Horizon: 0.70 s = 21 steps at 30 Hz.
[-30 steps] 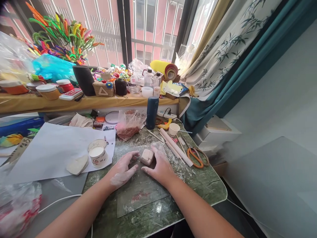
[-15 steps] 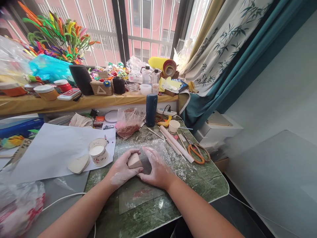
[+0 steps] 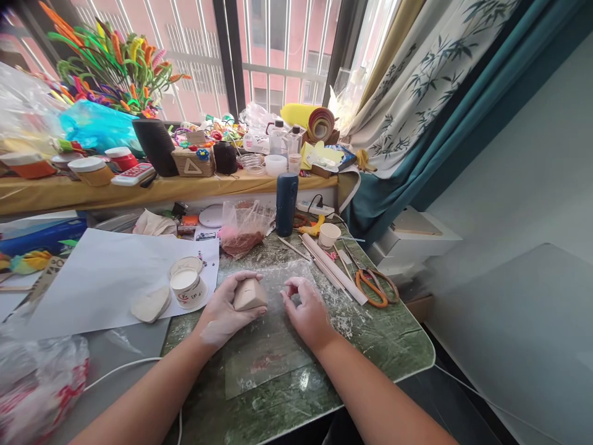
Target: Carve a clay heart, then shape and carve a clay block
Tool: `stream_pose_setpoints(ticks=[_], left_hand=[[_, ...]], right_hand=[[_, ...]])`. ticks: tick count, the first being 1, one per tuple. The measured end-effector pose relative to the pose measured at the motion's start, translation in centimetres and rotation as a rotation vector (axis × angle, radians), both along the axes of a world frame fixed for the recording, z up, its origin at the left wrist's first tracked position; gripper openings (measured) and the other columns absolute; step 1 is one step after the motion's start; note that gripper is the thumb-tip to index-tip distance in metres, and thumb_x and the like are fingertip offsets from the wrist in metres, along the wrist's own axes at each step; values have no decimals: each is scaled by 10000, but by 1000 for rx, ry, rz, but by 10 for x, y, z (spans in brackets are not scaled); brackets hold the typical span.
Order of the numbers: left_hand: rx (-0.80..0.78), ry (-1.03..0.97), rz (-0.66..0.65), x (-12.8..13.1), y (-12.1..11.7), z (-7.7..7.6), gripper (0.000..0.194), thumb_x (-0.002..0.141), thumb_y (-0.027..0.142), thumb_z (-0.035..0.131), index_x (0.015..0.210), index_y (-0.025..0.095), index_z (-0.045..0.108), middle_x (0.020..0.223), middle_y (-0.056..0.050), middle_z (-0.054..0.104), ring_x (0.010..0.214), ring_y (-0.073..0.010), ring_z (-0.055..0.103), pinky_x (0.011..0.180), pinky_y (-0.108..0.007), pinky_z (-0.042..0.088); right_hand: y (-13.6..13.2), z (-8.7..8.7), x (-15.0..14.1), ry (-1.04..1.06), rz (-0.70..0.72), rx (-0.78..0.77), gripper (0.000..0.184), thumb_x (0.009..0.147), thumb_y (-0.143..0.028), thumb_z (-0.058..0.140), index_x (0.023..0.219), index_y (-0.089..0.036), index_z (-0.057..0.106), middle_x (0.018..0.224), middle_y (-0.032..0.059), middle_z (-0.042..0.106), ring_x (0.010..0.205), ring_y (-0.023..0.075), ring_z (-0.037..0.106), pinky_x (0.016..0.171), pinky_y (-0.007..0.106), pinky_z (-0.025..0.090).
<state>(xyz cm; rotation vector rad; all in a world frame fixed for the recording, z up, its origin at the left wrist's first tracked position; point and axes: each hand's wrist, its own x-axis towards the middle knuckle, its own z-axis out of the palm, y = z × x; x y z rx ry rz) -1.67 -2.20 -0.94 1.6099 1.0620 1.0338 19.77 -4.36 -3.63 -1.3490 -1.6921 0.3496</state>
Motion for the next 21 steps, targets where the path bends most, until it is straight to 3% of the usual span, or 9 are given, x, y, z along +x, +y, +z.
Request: stream_pose_setpoints(ticks=[3,7,11,14,17,21], left_hand=[[-171,-196,-95,-1,0,3,706,645,415,918,1233,253,563,1335,-94,640,1027,-246,658,850,-348,563],[-192,-277,-124,-3,1,5,764,607,503,937,1229,264,562,1363,-107,629,1040,-259,658,845,-347,565],[-59,-51,-113,-3,1,1,697,694,426,894,1282,272,554,1342,-94,631,1107,-276,647,925,-389,557],[170,191,-150,0,0,-3,649,752,334,845,1330,280,556,1318,-82,629,1205,-293,612,1067,-459,493],[322,297,-293,1,-1,-6,691,793,251,790,1419,292,500,1398,-99,576,1307,-298,559,1145,-479,437],[311,383,-375,0,-5,-8,960,725,315,871,1544,323,369,1543,-129,432,1430,-353,442,1201,-543,373]], right_hand=[[1,5,2,54,-14,-63,298,926,-366,661,1190,-229,652,833,21,739,873,245,742,888,404,576],[0,10,5,114,32,-147,358,902,-389,693,1224,-231,690,825,23,773,833,246,764,865,409,603],[-2,13,6,103,147,-116,274,956,-401,618,1151,-247,732,1054,82,787,965,251,753,916,413,599],[-2,14,5,116,345,-156,568,892,-447,715,1410,-246,594,1395,118,660,1250,284,652,1054,453,545],[-1,12,2,124,465,-290,902,760,-438,857,1542,-262,444,1547,122,538,1405,316,533,1173,521,438],[2,9,4,187,497,-371,886,776,-400,848,1546,-257,435,1529,128,560,1391,320,556,1146,533,468]])
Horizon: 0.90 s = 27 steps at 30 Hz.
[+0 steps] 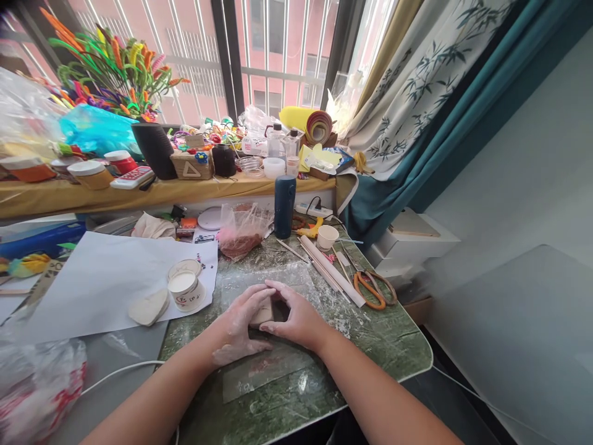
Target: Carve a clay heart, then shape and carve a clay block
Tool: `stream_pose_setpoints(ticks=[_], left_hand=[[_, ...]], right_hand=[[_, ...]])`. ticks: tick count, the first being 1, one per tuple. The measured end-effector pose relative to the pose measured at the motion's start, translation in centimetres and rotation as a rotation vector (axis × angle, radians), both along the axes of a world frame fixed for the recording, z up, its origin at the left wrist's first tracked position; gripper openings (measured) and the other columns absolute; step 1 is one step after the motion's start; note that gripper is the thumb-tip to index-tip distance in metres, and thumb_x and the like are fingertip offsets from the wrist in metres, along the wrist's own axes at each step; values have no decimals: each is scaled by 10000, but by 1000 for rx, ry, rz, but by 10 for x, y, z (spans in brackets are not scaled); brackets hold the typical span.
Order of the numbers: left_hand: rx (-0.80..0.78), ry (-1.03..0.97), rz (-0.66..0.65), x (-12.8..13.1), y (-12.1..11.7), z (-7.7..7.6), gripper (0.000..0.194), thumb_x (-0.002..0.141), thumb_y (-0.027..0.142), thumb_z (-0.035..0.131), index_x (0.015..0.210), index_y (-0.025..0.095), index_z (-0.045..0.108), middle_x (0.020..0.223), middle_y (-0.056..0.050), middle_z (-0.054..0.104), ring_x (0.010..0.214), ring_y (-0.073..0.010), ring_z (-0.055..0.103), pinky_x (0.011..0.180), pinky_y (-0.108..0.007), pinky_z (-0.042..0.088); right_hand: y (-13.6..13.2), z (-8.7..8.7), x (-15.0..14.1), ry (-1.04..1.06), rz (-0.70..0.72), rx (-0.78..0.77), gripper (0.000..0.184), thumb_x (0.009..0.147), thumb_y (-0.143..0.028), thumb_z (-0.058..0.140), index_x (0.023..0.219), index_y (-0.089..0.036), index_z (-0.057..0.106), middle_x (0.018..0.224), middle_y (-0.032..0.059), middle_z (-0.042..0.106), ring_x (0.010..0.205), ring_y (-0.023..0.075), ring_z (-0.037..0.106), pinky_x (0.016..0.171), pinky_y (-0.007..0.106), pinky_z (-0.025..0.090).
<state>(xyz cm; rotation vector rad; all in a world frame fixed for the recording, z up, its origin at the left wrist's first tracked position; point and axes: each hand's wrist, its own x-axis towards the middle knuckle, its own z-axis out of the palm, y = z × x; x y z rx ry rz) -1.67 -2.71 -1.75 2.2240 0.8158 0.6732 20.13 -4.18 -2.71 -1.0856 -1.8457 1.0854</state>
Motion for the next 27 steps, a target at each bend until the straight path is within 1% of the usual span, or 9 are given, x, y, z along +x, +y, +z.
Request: stream_pose_setpoints(ticks=[3,5,9,11,14,17,19,23,27], left_hand=[[-7,15,34,-4,-4,1,1094,627,473,933,1550,330,363,1598,-152,342,1474,-414,357,1203,-622,329],[0,-6,78,-7,-5,4,1041,616,535,925,1502,315,424,1600,-155,332,1480,-424,329,1200,-633,316],[21,-154,155,-12,-2,8,457,951,547,577,1304,257,571,1415,-135,522,1361,-331,464,1171,-541,369],[36,-262,284,-13,3,7,395,1031,518,389,1200,236,610,1291,-124,586,1266,-301,523,1140,-510,393],[3,-376,477,-14,11,1,446,1035,556,341,1152,224,615,1199,-109,619,1173,-288,559,1097,-483,417],[-69,-416,570,-14,17,-4,464,1026,586,349,1144,228,619,1142,-91,647,1110,-277,586,1056,-458,440],[-98,-412,597,-14,19,-6,448,1020,576,367,1128,230,631,1117,-83,659,1084,-274,599,1034,-448,450],[-132,-342,592,-12,18,-2,329,1006,447,415,1079,231,653,1048,-58,673,1027,-263,616,979,-422,475],[-158,-244,544,-10,15,2,259,970,360,443,1038,228,655,1007,-43,673,1011,-256,625,958,-407,484]], right_hand=[[2,4,4,-71,13,53,895,776,-378,840,1562,-268,425,1554,123,536,1406,327,541,1157,539,456],[3,8,5,-151,40,106,884,767,-355,839,1555,-283,446,1560,111,531,1418,330,526,1180,549,424],[5,17,1,-224,88,152,773,780,-336,822,1496,-287,535,1463,100,624,1343,318,592,1146,536,460],[9,27,0,-200,70,151,633,809,-321,798,1414,-279,618,1370,94,680,1278,306,633,1120,524,485],[18,51,2,-14,-86,184,484,833,-343,790,1297,-265,677,1322,98,692,1223,300,660,1082,510,519],[28,69,9,265,-309,292,570,873,-381,762,1393,-283,550,1407,106,628,1247,285,645,1057,489,544],[30,64,13,291,-397,368,607,887,-388,741,1426,-284,482,1441,114,587,1300,281,606,1093,496,516],[19,21,19,-98,-283,274,513,808,-348,791,1282,-266,613,1322,107,653,1260,318,623,1108,550,488],[7,-8,15,-246,-395,320,525,868,-309,699,1372,-260,560,1469,134,548,1385,312,520,1182,560,403]])
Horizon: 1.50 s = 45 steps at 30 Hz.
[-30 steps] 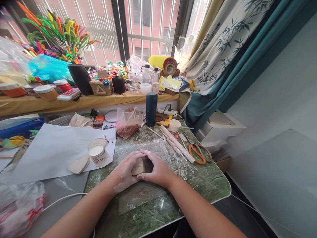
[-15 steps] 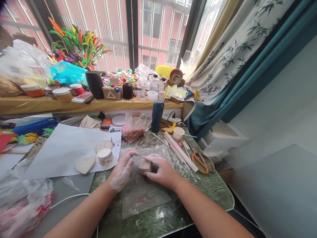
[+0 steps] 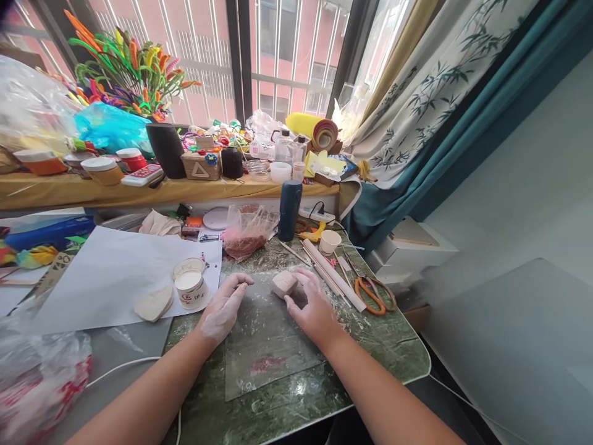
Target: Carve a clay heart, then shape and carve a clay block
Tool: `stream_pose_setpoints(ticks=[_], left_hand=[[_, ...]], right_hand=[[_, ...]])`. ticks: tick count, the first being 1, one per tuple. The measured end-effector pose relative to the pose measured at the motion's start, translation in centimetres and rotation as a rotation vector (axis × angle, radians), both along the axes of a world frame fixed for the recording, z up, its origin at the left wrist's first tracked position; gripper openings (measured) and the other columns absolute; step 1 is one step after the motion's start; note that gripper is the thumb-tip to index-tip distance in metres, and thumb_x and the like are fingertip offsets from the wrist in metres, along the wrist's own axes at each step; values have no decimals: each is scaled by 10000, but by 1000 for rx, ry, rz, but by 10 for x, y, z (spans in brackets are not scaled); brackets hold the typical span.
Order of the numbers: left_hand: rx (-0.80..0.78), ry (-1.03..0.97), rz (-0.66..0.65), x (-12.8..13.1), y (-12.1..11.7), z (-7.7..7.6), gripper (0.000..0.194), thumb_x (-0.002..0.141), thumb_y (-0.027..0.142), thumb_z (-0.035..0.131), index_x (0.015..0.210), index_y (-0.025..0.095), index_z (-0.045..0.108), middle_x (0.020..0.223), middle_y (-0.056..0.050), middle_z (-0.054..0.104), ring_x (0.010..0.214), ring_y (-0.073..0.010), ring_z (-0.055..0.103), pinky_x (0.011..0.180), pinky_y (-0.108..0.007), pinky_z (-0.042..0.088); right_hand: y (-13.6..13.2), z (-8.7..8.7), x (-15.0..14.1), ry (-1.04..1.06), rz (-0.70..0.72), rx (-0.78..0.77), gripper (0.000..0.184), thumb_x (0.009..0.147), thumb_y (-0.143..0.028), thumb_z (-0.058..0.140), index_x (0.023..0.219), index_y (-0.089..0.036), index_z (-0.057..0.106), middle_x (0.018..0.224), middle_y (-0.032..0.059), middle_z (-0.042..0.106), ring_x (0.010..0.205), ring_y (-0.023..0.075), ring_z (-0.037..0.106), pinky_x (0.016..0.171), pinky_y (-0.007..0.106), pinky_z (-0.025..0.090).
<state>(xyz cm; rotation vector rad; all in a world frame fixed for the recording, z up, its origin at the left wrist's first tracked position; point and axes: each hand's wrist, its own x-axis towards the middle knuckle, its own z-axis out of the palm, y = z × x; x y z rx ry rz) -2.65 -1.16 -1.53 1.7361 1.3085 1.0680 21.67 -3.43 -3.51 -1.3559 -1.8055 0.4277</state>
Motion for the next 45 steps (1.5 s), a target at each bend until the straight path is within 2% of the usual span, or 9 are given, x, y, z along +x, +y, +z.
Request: stream_pose_setpoints(ticks=[5,9,16,18,21,26,37,42,45], left_hand=[[-45,103,-41,2,1,0,283,976,381,422,1063,213,633,1059,-72,684,1031,-262,624,972,-423,479],[-49,158,-80,3,3,-4,284,961,404,452,1043,209,641,1067,-85,696,1069,-284,625,999,-455,467],[-62,184,-94,3,5,-7,284,966,400,462,1073,212,646,1110,-92,700,1112,-294,627,1020,-470,467],[-59,187,-96,4,5,-7,284,968,396,462,1081,210,645,1115,-93,700,1118,-293,628,1022,-472,470],[-51,202,-107,4,5,-7,280,971,398,469,1079,210,646,1117,-91,701,1120,-293,626,1028,-480,469],[-28,250,-130,4,5,-9,289,978,412,478,1101,211,645,1127,-86,697,1129,-294,618,1033,-491,469],[-38,281,-119,4,4,-8,285,977,421,499,1121,230,654,1150,-73,702,1151,-293,622,1034,-478,484],[-70,317,-130,4,6,-6,308,975,409,497,1160,211,642,1179,-93,697,1165,-305,619,1045,-492,474],[-70,318,-133,5,6,-4,320,986,409,475,1168,206,643,1198,-98,696,1189,-304,609,1066,-491,462]], right_hand=[[7,2,-17,-147,-4,-96,654,903,-402,672,1510,-254,478,1599,145,422,1490,346,392,1212,585,345],[16,16,-20,-181,39,-127,519,952,-369,605,1450,-230,564,1477,152,561,1405,337,505,1175,567,405],[20,79,-1,121,-63,389,594,975,-380,615,1527,-279,421,1527,126,495,1416,316,481,1181,546,403],[15,69,1,141,-70,372,622,980,-374,600,1551,-277,373,1531,135,482,1412,318,483,1159,541,430],[5,31,1,-137,179,40,625,925,-379,658,1508,-277,456,1452,130,575,1370,333,536,1138,551,452],[-4,-4,-1,-145,26,-127,912,866,-431,722,1621,-240,247,1612,158,407,1500,334,385,1223,570,341],[5,10,-18,-18,30,-104,528,875,-333,703,1385,-239,606,1400,124,634,1337,324,565,1163,557,426],[9,53,-18,313,-57,139,555,920,-381,702,1439,-286,531,1456,100,590,1334,296,574,1145,515,460],[10,55,-18,325,-33,201,616,927,-393,702,1488,-294,471,1517,106,532,1377,302,537,1166,520,439]])
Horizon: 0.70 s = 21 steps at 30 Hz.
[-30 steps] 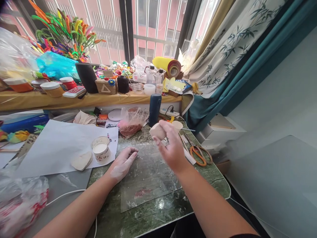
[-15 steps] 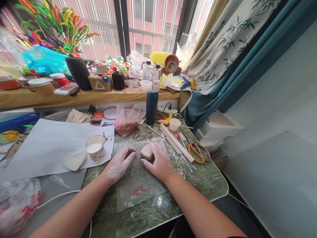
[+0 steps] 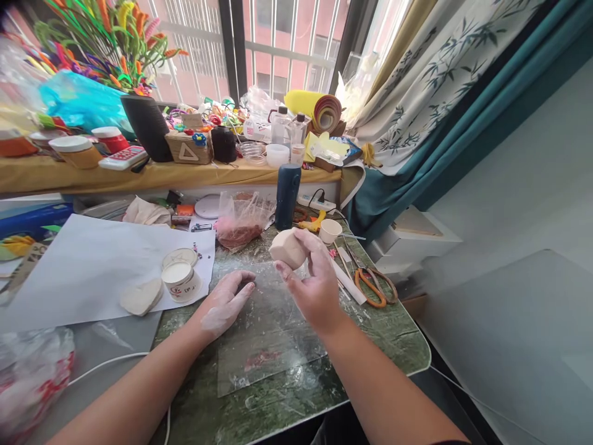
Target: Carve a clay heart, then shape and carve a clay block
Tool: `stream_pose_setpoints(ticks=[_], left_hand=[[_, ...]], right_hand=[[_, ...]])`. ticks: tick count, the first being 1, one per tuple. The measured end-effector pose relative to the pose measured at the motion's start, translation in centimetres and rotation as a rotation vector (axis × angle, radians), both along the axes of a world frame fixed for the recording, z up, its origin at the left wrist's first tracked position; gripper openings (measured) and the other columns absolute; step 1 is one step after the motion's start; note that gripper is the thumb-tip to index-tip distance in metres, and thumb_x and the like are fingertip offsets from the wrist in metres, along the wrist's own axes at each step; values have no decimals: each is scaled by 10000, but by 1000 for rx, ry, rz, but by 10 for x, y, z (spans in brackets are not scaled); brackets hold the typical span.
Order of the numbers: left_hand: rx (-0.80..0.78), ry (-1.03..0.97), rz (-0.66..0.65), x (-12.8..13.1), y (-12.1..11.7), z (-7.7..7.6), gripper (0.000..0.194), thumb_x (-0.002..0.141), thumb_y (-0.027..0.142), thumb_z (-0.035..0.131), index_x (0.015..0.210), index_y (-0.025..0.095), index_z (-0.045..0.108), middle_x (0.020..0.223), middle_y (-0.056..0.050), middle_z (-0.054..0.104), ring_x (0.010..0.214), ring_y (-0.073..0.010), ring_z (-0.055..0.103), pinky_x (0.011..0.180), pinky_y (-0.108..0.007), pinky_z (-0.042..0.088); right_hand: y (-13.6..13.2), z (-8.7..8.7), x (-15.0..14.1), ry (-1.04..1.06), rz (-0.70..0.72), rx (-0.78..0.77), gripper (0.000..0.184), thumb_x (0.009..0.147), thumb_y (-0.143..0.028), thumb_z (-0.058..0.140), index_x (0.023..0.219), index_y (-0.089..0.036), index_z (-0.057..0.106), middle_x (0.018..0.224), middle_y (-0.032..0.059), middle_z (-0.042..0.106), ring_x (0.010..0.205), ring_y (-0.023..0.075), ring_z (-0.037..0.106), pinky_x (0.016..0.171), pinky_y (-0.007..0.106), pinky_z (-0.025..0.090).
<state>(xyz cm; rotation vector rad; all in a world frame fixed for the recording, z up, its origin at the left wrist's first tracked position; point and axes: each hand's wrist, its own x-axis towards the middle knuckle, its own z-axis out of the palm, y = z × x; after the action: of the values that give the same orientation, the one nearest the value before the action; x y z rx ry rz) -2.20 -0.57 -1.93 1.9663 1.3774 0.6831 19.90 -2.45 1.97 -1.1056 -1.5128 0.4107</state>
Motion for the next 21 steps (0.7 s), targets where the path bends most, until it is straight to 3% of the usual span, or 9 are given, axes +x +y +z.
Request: stream_pose_setpoints(ticks=[4,7,10,14,17,21], left_hand=[[-14,-43,19,0,0,2,348,1010,429,425,1169,213,647,1194,-90,703,1187,-292,617,1065,-477,469],[-6,-52,20,0,-1,1,344,1004,440,448,1162,212,652,1193,-91,705,1188,-298,613,1065,-486,466],[25,-53,14,1,-1,0,312,988,417,485,1146,214,662,1171,-86,711,1162,-297,617,1056,-488,472],[35,-41,7,2,-1,1,295,982,397,500,1134,209,670,1159,-87,714,1154,-296,617,1056,-490,475],[10,-38,11,1,-3,1,322,995,417,481,1158,204,661,1190,-97,704,1185,-305,609,1069,-509,468],[-4,-74,19,0,-6,-1,396,966,464,554,1253,199,621,1276,-124,670,1224,-314,612,1091,-525,468]], right_hand=[[-8,-34,3,-351,199,-205,680,882,-428,730,1492,-255,482,1461,140,595,1368,347,548,1162,570,427],[-12,-53,4,-434,151,-327,820,880,-453,716,1578,-221,354,1545,164,515,1427,345,488,1186,571,393],[-12,-55,0,-456,131,-394,928,824,-500,765,1597,-237,323,1527,154,531,1417,350,493,1186,576,383],[-8,-51,-4,-495,184,-402,767,828,-438,766,1511,-250,473,1495,131,564,1410,343,492,1207,569,348],[-6,-50,-1,-335,187,-439,680,818,-432,770,1429,-244,538,1460,134,590,1370,334,534,1191,558,375],[-6,-49,1,275,286,-565,637,852,-542,714,1375,-235,518,1310,130,686,1171,305,677,1064,522,509]])
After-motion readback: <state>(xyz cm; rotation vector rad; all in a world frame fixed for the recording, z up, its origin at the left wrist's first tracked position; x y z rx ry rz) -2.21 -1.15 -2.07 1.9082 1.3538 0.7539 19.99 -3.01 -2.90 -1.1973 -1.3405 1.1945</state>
